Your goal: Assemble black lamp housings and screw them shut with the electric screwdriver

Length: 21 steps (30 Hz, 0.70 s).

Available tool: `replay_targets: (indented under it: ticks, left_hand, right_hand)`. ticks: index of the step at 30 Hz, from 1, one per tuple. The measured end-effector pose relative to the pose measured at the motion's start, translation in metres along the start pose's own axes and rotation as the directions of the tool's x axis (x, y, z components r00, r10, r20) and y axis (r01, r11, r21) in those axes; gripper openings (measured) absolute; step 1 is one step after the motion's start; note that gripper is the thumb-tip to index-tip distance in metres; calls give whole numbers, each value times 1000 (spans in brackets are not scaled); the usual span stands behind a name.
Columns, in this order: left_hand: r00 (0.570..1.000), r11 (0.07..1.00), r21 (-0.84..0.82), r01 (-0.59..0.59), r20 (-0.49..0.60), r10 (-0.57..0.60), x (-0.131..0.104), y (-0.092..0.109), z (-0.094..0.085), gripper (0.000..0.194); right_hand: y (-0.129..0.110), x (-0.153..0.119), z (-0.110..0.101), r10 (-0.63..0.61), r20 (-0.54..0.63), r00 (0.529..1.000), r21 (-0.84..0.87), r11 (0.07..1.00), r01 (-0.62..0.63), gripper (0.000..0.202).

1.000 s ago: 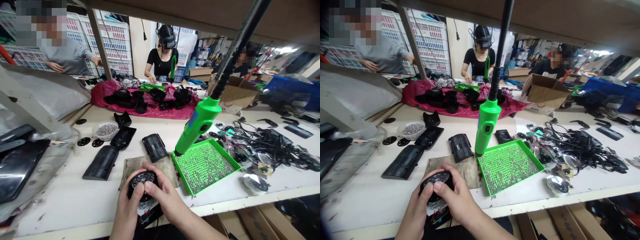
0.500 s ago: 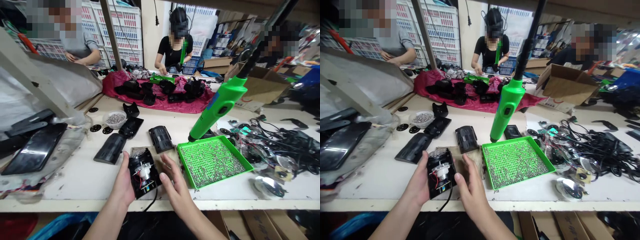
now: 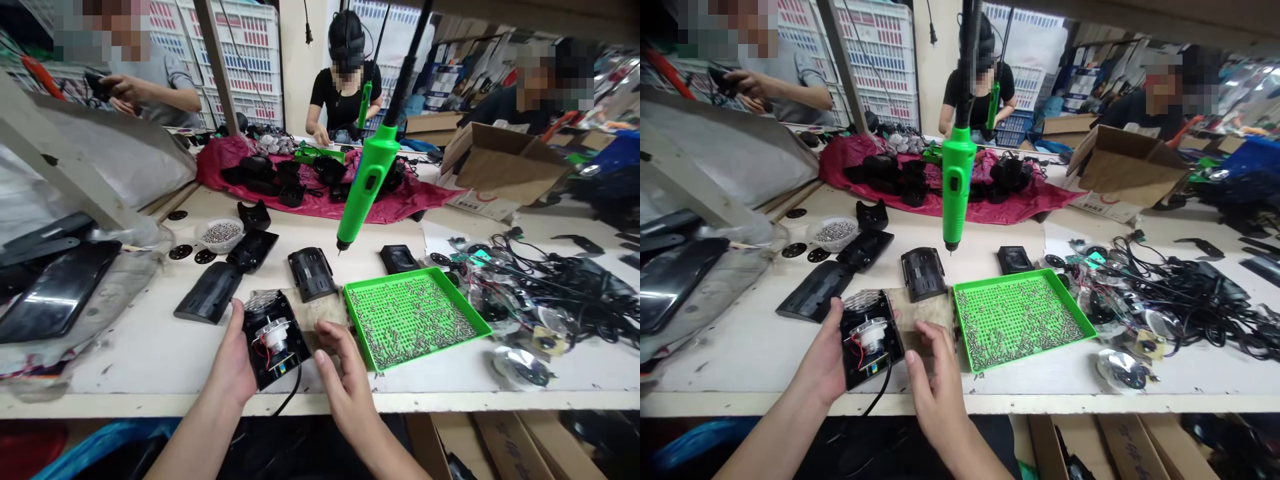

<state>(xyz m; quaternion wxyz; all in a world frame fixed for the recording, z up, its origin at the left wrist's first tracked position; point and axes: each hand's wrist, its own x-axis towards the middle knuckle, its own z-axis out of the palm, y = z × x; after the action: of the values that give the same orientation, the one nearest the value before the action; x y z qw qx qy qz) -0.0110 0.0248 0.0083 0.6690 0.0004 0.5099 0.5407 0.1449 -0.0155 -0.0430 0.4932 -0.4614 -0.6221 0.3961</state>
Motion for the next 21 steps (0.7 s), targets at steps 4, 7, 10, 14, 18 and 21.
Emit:
replay_targets:
  ticks: [4,7,10,14,18,21]
  left_hand:
    - [1000,1000,-14,25,18,-25,2,0,-3,61]
    - [999,999,-34,33,31,-32,1,1,-2,60]
    - [999,998,-48,40,39,-38,0,2,-1,60]
    - [998,998,-41,47,43,-45,0,2,1,61]
    - [998,997,-41,60,29,-58,0,1,3,63]
    - [998,998,-42,52,26,-51,0,0,5,63]
  right_hand:
    - [-1,1,0,5,1,1000,-1,1000,-5,34]
    - [-1,1,0,13,8,1000,1,1000,-13,33]
    - [-1,1,0,15,17,1000,15,1000,-16,33]
    - [-2,1,0,19,25,1000,14,1000,-19,32]
    - [-2,2,0,30,34,999,16,999,-31,32]
    - [-2,2,-1,32,38,999,20,999,-33,32]
